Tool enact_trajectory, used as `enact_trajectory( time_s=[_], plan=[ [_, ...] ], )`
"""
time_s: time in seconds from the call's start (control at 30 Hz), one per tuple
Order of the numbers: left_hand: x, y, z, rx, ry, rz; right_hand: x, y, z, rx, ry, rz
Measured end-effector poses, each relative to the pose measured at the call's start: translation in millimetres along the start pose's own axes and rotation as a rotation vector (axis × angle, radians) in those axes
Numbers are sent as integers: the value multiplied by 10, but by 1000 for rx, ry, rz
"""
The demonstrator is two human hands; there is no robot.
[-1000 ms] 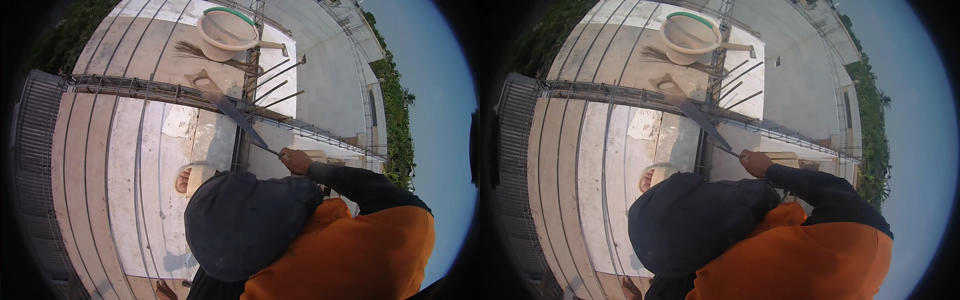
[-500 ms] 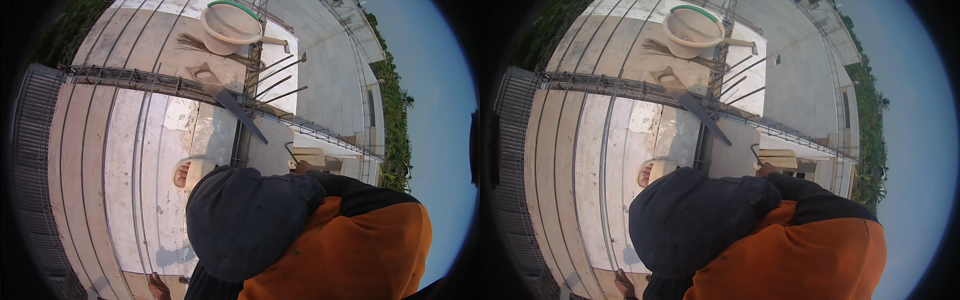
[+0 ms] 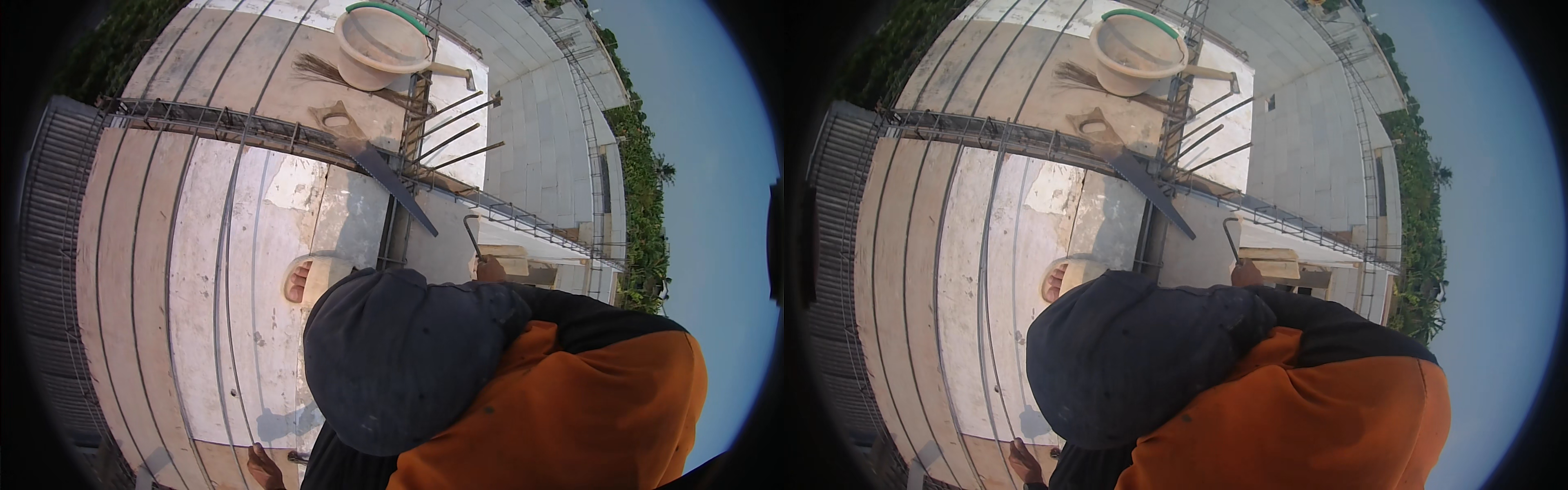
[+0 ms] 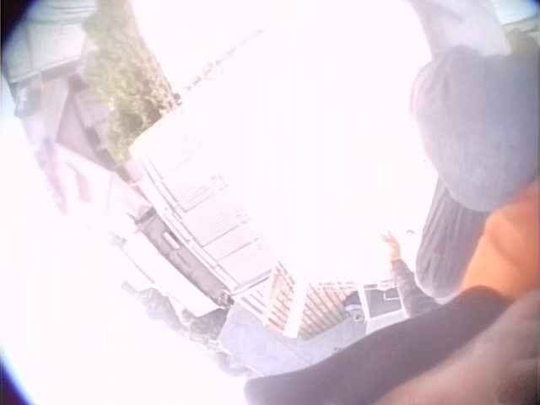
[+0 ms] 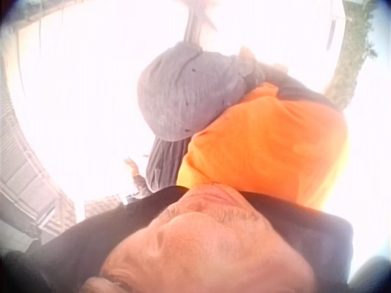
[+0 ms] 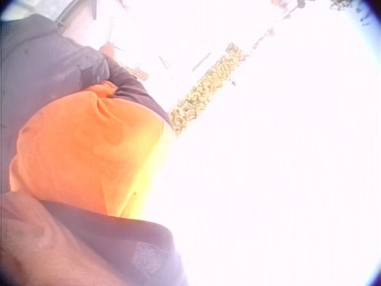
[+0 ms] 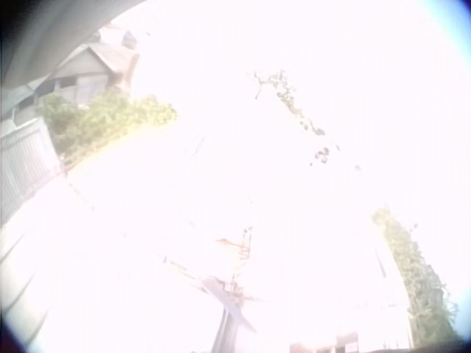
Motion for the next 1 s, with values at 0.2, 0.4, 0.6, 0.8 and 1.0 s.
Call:
enact_trajectory(
  time_s=[0.2, 0.4, 0.6, 0.8, 1.0],
  plan=[
    [25, 44, 3, -29, -17, -3, 174, 300, -385, -118, -90, 235],
    [26, 90, 36, -67, -58, 17, 193, 179, -488, -259, -175, 456],
    [-5, 181, 50, -75, -29, -10, 627, 421, -849, -112, -75, 189],
    [18, 178, 10, -65, -50, -2, 626, 232, -701, -333, -103, 263],
    [50, 120, 41, -58, -62, -7, -79, -127, 42, 26, 123, -354]
  ],
)
Point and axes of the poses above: each hand's wrist, its own z-axis away from the middle knuckle, its own x-axis out of the palm, y = z × x, the point moved 4 cm from there along -z, towards the middle knuckle, and after that the axes turned 9 degrees about z, right-handed, at the moved point
